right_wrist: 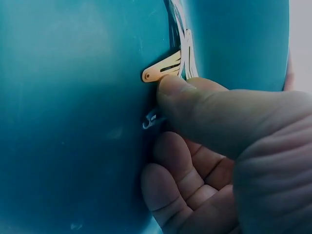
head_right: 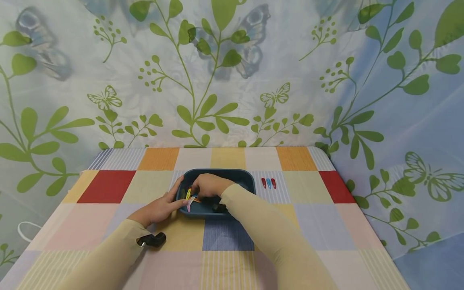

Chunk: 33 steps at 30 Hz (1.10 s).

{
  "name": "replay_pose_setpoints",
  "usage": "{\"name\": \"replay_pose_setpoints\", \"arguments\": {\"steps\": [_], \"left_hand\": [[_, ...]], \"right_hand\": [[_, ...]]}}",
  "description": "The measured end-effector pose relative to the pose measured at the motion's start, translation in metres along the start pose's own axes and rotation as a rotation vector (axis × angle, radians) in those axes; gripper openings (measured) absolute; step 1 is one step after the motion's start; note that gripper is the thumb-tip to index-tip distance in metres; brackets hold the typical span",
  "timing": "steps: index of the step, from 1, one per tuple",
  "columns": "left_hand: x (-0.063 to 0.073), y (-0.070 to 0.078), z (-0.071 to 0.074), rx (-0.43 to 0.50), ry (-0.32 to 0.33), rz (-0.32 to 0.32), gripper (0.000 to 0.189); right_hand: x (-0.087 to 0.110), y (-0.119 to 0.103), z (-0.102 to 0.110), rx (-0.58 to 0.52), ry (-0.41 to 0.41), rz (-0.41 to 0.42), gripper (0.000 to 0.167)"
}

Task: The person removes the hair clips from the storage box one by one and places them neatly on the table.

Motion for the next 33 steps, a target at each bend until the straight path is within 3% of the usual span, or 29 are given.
{"name": "replay_pose_setpoints", "arguments": {"steps": [28,33], "left_hand": [[0.001,0.001,0.0,0.004,0.007,-0.012,0.088],[0.002,0.0,0.0,-0.002,0.005,0.004,0.088]], "right_hand": [[0.007,0.0,0.006,-0.034,0.026,-0.03,0.03],[0.012,0.005,0.01,-0.109,0.043,-0.035,0.029]]}}
Point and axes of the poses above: each hand's wrist, its own x-axis away from the middle knuckle, its own z-axis out of the back of the hand, y = z × x, the point moved 5 cm from there along -x, towards the middle knuckle
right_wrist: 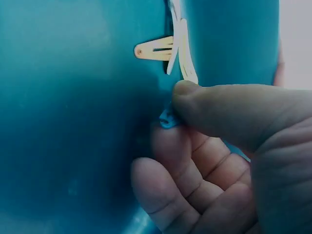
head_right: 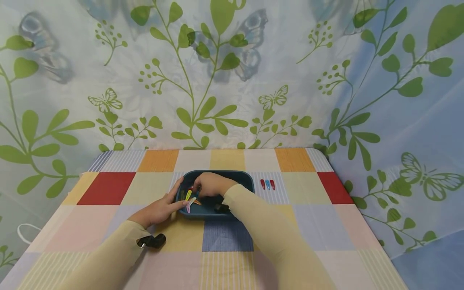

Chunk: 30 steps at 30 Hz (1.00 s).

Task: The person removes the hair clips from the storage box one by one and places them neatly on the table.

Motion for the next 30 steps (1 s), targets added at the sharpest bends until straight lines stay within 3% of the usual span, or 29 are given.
{"name": "replay_pose_setpoints", "arguments": {"steps": [4,8,17,24,30], "left_hand": [[0.0,0.0,0.0,-0.012,-0.001,-0.012,0.088],[0.001,0.0,0.0,-0.005,-0.007,-0.017,0.088],[-0.001,0.002,0.0,-0.002,-0.013,-0.028,0.09],[-0.002,0.001,0.0,-0.019,-0.017,-0.038,0.09],[-0.002,0.003,0.0,-0.036,-0.02,-0.038,0.09]], "right_hand": [[0.008,0.006,0.006,-0.117,0.003,-0.04,0.027],[0.016,0.01,0.015,-0.164,0.027,-0.053,0.027],[0.045,0.015,0.046,-0.198,0.086,-0.041,0.037],[0.069,0.031,0.071,-0.25,0.187,-0.054,0.037],[0.096,0.054,0.087,-0.252,0.271,-0.127,0.039]]}}
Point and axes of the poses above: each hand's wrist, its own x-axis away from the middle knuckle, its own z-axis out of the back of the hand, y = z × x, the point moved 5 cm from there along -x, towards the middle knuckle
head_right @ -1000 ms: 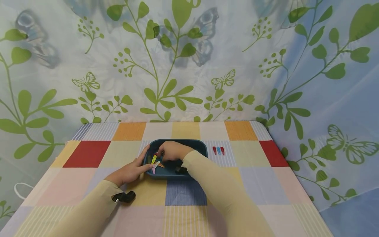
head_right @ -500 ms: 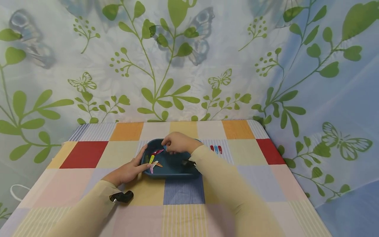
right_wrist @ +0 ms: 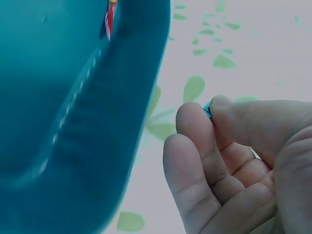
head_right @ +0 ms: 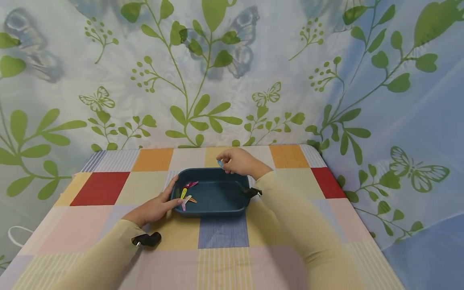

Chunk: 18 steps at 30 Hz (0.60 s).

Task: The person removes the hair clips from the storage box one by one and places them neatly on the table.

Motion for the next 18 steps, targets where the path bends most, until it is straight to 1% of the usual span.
{"name": "replay_pose_setpoints", "arguments": {"steps": [4,9,14,18], "left_hand": [[-0.001,-0.001,0.0,-0.002,0.001,-0.004,0.09],[-0.002,-0.003,0.0,-0.01,0.004,-0.003,0.09],[-0.002,-0.002,0.0,-0.015,0.009,0.004,0.091],[-0.003,-0.001,-0.001,-0.009,0.01,-0.009,0.091]], "right_hand": [[0.01,0.018,0.014,-0.013,0.04,-0.046,0.04],[0.019,0.044,0.025,-0.01,0.073,-0.076,0.041],[0.031,0.068,0.035,-0.01,0.075,-0.13,0.043],[0.04,0.086,0.042,0.01,0.079,-0.175,0.044]]}}
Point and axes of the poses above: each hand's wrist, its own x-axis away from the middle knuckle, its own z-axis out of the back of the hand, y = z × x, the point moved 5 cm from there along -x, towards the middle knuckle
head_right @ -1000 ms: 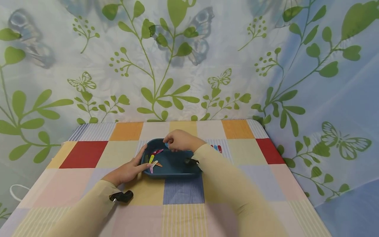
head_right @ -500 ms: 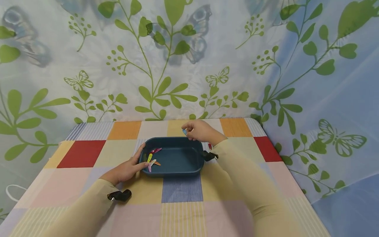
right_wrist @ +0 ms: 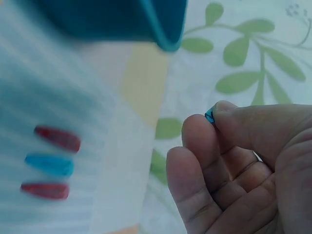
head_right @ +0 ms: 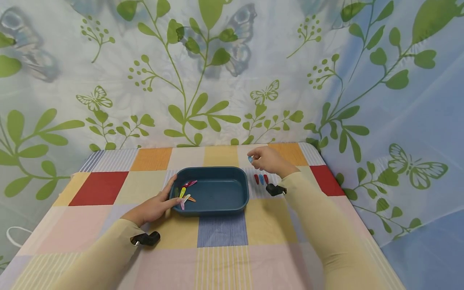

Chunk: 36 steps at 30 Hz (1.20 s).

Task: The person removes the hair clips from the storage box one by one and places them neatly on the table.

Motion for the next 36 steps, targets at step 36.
{"name": "replay_pose_setpoints", "arguments": {"steps": [36], "left_hand": [[0.001,0.0,-0.001,0.046,-0.01,0.023,0.091]], "right_hand": [[0.014,0.1,-0.016,0.049,0.031,-0.208,0.033]]}}
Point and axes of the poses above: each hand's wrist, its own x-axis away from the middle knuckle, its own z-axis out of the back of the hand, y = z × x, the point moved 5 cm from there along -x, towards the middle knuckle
